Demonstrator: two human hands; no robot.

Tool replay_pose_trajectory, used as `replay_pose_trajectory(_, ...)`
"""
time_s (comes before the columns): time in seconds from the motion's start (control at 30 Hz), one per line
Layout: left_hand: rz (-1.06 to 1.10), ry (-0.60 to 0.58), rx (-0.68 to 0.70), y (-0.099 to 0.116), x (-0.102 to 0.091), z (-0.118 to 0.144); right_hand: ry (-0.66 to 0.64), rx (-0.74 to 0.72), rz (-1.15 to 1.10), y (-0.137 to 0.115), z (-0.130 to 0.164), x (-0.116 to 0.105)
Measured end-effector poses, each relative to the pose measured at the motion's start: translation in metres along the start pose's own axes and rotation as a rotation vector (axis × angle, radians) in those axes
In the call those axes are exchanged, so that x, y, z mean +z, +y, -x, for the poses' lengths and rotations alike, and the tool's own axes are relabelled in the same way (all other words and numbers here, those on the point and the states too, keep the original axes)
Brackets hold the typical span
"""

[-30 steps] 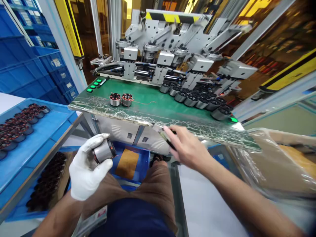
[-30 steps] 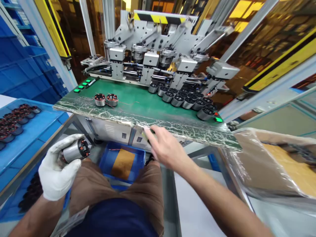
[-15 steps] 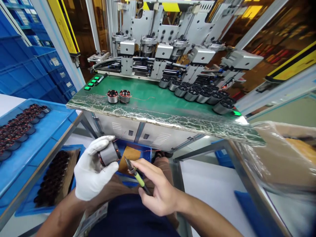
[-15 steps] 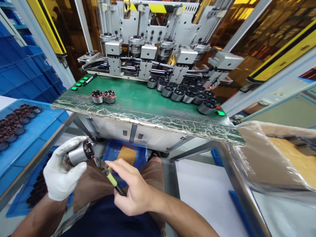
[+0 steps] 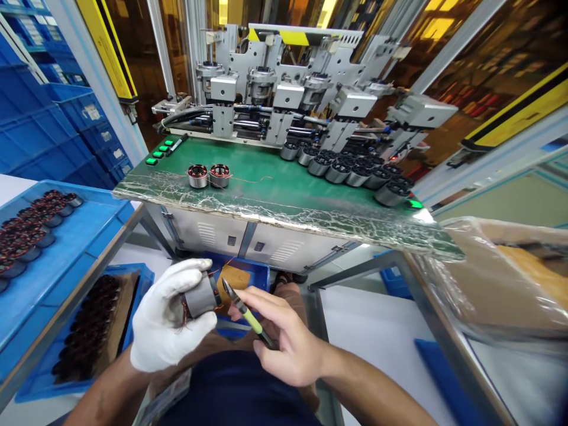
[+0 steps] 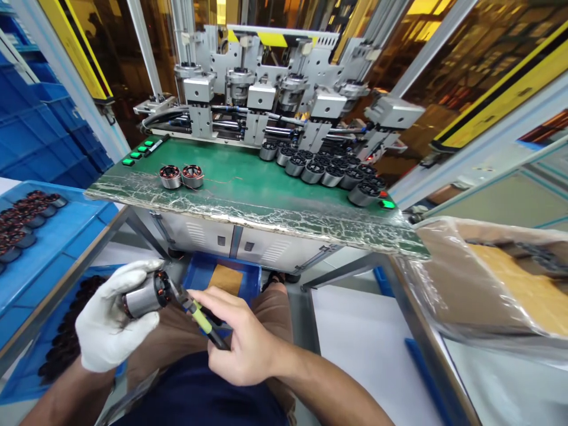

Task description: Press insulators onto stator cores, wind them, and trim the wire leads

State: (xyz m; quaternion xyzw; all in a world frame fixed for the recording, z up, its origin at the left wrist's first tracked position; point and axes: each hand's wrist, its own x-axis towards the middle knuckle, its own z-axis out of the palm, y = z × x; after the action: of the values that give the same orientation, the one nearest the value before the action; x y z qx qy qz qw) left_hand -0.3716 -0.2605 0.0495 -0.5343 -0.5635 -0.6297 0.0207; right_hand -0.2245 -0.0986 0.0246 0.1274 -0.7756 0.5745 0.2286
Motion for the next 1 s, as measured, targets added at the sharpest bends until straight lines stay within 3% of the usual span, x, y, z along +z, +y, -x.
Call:
replay_pose_trajectory(0.4,-0.036,-0.098,-0.052,-0.007,-0.008,0.014,-0.002,0.015,0.062,0.003,-0.005,0.003)
replay_pose_trajectory(0.5,-0.070,-0.089,-0.106,-0.006,-0.013,0.025,-0.060,0.072,0.105,0.005,-0.003,0.000)
replay_pose_trajectory(0.6,-0.261,-0.043,-0.141,-0.003,-0.031,0.025,-0.162,0.151,0.279,-0.002,-0.005,-0.016)
replay_pose_trajectory(0.7,-0.683,0.078,-0.190,-0.012,-0.075,0.006,-0.208,0.000,0.586,-0.011,-0.020,-0.053)
replay_pose_trajectory(0.8,-1.150,0.187,-0.446,-0.043,-0.146,-0.026,-0.135,-0.168,0.856,-0.003,-0.050,-0.101)
replay_pose_trajectory(0.87,-1.281,0.045,-0.698,-0.071,-0.196,-0.042,-0.035,-0.169,0.988,0.016,-0.071,-0.130)
replay_pose_trajectory(0.93,-1.306,-0.023,-0.827,-0.099,-0.235,-0.050,0.070,-0.085,1.077,0.042,-0.089,-0.155)
replay_pose_trajectory(1.0,-1.320,-0.066,-0.929,-0.121,-0.263,-0.049,0.150,0.040,1.105,0.070,-0.101,-0.172)
